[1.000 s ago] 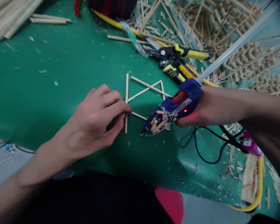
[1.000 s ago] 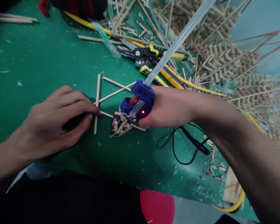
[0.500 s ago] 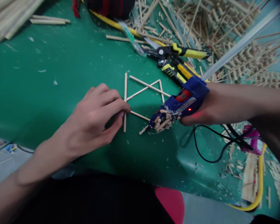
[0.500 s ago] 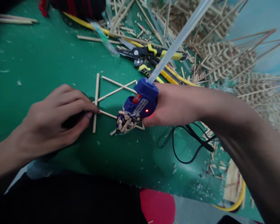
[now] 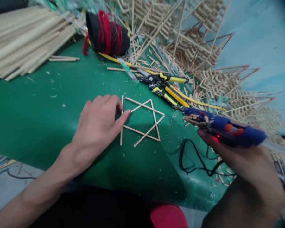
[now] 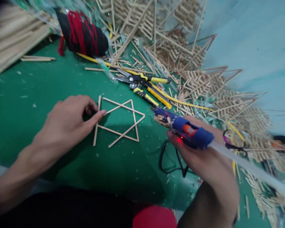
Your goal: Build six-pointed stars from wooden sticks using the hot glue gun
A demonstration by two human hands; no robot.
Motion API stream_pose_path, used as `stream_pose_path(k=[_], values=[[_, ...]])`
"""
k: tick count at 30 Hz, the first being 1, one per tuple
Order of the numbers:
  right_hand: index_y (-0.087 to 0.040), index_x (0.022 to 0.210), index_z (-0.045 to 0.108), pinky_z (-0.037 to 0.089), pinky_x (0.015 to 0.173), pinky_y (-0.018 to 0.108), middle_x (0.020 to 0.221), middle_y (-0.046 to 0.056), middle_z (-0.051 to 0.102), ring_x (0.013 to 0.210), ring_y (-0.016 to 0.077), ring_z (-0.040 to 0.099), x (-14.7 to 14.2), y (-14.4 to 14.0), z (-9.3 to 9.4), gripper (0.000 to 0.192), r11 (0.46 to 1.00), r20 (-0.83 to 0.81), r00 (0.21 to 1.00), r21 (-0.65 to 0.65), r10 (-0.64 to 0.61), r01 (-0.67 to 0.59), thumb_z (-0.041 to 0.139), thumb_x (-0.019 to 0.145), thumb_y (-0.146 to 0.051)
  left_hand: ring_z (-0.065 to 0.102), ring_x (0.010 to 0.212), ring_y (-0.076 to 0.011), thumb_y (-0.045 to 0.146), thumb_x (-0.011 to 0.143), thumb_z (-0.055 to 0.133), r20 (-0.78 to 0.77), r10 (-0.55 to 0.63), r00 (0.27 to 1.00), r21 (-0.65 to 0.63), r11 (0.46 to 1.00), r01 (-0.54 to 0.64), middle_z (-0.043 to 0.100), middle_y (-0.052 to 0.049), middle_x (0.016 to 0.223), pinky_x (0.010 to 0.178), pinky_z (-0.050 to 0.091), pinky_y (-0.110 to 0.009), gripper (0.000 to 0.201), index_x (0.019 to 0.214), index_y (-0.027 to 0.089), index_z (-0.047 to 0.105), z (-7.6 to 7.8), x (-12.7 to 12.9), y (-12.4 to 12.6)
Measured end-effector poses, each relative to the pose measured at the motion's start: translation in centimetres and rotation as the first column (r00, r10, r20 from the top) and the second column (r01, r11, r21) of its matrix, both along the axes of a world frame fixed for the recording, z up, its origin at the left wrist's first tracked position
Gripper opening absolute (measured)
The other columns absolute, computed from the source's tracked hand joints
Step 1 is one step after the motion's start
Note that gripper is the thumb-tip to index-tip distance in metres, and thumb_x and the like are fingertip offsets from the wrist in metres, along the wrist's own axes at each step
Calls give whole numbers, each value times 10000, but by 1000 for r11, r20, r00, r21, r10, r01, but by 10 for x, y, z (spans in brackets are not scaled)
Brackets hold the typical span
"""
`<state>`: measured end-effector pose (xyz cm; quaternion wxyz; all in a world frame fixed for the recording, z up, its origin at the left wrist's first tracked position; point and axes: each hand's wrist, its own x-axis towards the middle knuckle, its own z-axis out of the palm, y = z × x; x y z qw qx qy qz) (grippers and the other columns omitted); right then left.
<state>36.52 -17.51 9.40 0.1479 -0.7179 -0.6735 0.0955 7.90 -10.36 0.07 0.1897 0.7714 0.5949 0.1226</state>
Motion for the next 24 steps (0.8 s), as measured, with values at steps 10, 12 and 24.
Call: stream_pose_path(k=[10, 12, 24], values=[[-241, 824, 665, 462, 549, 249, 732, -17, 675, 597, 142, 631, 0, -28, -33, 149, 920, -22, 1000, 391, -12, 20, 726, 892, -360, 602, 757, -235, 301, 943, 533, 31, 122, 992, -84, 989, -119, 660, -69, 820, 660, 378, -346, 212, 765, 200, 588, 12, -5, 10], [-237, 824, 675, 488, 586, 264, 751, -4, 686, 614, 151, 634, -5, -28, -35, 140, 888, -85, 994, 449, -72, 103, 749, 871, -347, 566, 680, -186, 312, 912, 554, 184, 184, 965, -38, 983, -180, 639, -31, 767, 635, 368, -318, 182, 767, 206, 587, 20, -12, 14], [-218, 699, 641, 439, 463, 284, 553, -15, 560, 492, 155, 534, -12, 18, -67, 356, 853, -593, 788, 316, -165, 416, 713, 863, -526, 516, 628, -94, 174, 863, 628, 630, -540, 558, 223, 814, 536, 610, 19, 689, 623, 407, -223, 103, 761, 157, 636, 65, 91, 116]])
